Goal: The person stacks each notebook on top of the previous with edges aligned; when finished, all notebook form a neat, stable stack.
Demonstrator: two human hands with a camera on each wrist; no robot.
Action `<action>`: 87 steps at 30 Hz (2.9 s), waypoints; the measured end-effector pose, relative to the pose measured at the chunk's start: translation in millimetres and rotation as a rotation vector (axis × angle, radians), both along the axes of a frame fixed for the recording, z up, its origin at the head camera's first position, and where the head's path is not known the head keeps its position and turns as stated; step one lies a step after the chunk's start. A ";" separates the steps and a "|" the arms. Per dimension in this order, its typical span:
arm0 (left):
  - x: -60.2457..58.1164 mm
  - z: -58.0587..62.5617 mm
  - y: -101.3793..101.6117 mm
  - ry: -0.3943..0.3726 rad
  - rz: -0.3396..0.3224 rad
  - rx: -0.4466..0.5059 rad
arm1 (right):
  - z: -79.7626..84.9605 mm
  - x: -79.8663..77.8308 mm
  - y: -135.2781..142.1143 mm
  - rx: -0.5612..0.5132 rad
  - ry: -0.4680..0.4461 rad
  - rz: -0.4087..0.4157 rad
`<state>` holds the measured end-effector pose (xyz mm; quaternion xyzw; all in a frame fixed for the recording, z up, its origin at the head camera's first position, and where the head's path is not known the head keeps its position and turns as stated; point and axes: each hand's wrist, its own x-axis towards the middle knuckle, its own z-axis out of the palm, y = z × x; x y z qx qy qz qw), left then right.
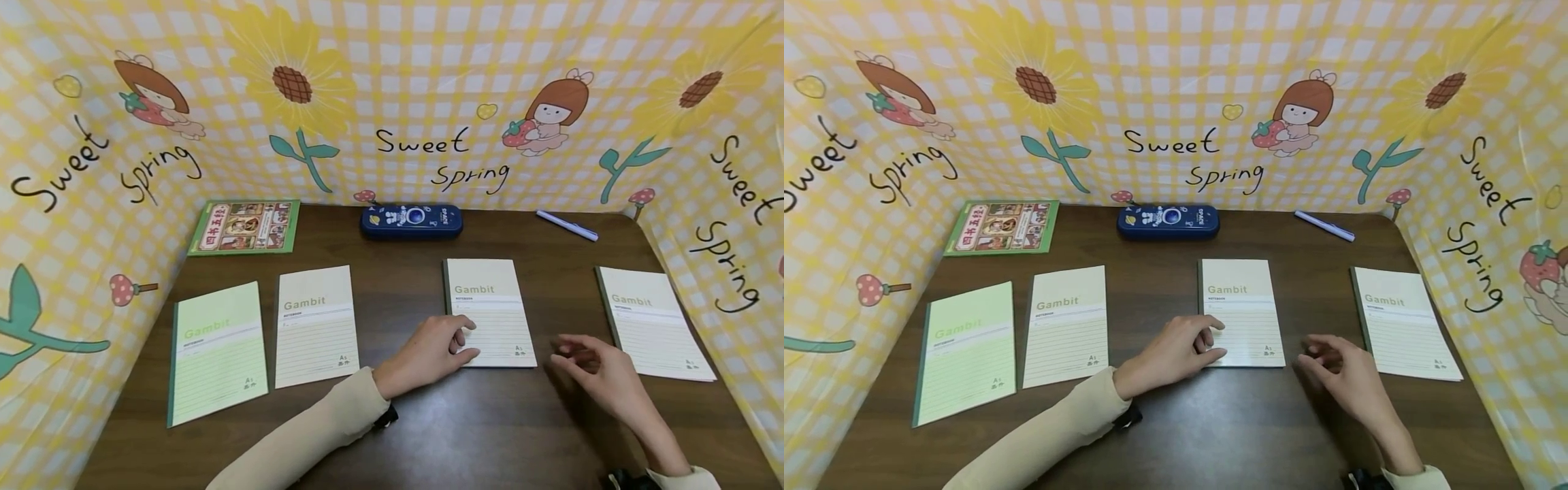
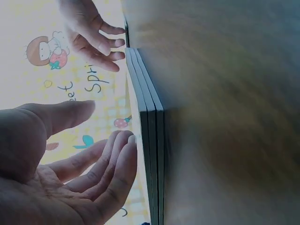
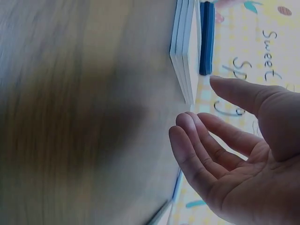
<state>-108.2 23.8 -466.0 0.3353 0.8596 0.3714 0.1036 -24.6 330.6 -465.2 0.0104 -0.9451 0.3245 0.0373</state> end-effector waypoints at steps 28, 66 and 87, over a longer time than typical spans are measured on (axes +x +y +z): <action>-0.2 -10.1 96.4 -0.058 -0.180 0.086 | -16.1 27.3 112.9 0.037 0.024 -0.317; 32.3 1.8 245.8 0.269 -0.525 -0.857 | -23.9 52.7 154.1 0.239 -0.269 -0.198; 34.3 3.1 229.7 0.284 -0.489 -0.889 | -29.0 60.5 147.6 0.105 -0.338 -0.080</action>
